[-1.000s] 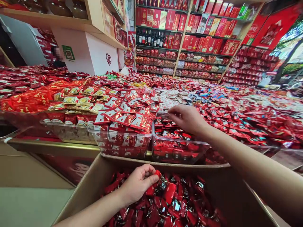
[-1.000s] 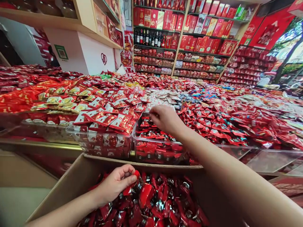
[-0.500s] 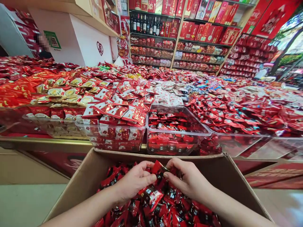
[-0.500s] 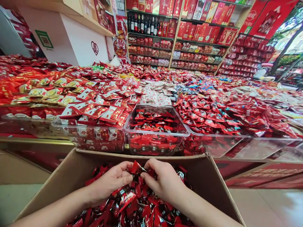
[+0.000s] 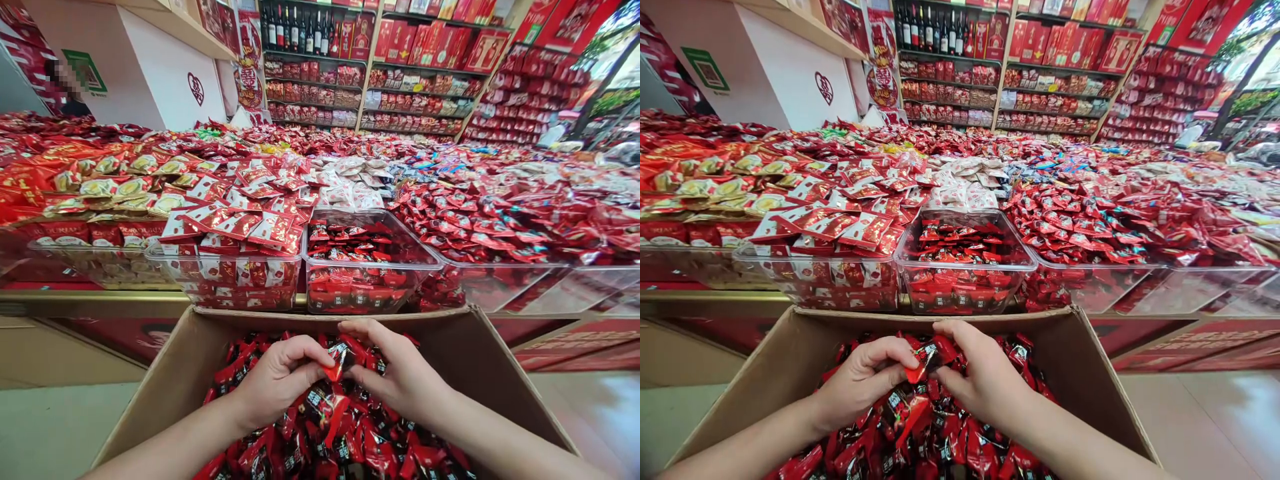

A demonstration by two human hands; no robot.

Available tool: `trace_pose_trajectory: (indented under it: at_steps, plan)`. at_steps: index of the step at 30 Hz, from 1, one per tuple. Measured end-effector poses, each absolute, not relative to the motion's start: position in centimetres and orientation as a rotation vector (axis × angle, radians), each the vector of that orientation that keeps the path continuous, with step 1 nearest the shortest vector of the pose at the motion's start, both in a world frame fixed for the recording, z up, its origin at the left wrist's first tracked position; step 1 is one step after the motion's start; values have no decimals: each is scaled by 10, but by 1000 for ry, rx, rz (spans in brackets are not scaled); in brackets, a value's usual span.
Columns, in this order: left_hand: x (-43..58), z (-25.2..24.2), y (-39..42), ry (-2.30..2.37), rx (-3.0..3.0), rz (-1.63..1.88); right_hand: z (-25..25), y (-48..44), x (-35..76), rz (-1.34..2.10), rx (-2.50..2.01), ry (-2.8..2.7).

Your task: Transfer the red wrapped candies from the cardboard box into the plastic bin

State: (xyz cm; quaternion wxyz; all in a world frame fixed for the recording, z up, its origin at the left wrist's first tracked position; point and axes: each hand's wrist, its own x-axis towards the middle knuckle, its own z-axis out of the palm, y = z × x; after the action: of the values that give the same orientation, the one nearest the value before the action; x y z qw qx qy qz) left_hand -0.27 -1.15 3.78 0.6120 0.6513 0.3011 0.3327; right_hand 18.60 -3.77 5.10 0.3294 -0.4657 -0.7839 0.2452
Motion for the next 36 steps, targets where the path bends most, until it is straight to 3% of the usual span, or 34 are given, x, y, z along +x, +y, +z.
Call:
trace_pose_trajectory:
  at_steps: [11,16,24,29,36]
  plan:
    - [-6,40,-12,691,1846,760,53,-38,185,730,-1181,-1981]
    - [-6,35,-12,736,1981,832,59,-43,177,1247,-1227,-1523]
    - [-7,33,-12,631,2148,837,53,-47,167,1633,-1107,-1152]
    - [-6,32,-18,607,2177,856,51,-51,166,1487,-1127,-1261]
    - [-8,26,-19,817,2016,918,126,0,195,763,-1083,-1548]
